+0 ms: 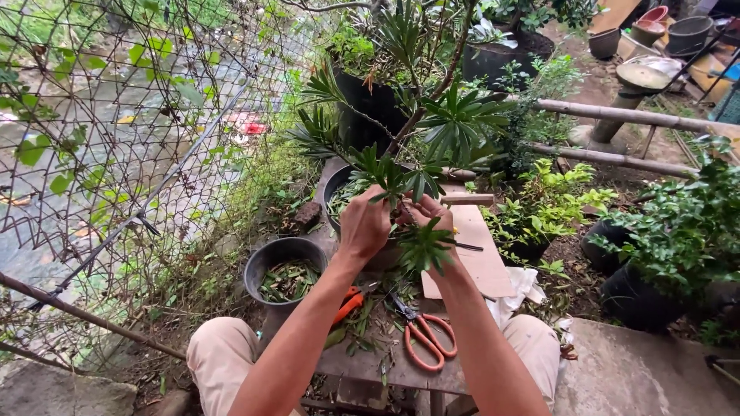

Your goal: A person is manually pruning leaves from a small potted plant, placing the discarded leaves into a separate container.

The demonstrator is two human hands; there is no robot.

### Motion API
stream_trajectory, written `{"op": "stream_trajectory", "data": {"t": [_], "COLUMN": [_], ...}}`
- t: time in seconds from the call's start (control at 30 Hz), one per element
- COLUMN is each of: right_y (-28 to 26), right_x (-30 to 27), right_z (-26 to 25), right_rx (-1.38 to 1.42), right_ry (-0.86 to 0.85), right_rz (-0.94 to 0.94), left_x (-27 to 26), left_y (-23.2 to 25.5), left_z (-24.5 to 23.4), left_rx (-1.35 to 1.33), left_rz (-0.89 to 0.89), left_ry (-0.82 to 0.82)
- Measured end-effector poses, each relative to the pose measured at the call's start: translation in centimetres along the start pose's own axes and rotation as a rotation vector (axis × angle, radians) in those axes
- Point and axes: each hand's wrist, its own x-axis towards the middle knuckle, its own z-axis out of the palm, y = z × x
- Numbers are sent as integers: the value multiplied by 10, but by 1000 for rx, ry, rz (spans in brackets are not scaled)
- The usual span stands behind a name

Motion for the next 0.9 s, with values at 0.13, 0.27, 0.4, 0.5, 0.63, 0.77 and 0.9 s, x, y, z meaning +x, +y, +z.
{"op": "stream_trajectory", "data": {"t": [0.13, 0.27, 0.4, 0.5, 0.63, 0.77, 0.9], "right_y": [-2, -2, -26, -30, -27, -41, -54], "right_x": [11, 7, -18, -19, -26, -46, -57], "right_z": [-7, -10, 0, 2, -14, -23, -29], "right_rx": [-93, -30, 2, -36, -87, -151, -305], "right_ry": [-57, -82, -124, -119, -75, -19, -74], "right_rz": [-28, -34, -11, -30, -14, -40, 52], "left_x": [7, 8, 8, 8, 2, -3, 3], "left_y": [-23, -18, -4, -19, -11, -14, -19], "left_z": [15, 6, -4, 8, 0, -1, 8], "left_rx": [72, 75, 83, 46, 12, -45, -64], "left_rz": [2, -3, 15, -11, -15, -21, -7], "left_ry": [-22, -30, -55, -63, -42, -57, -75]}}
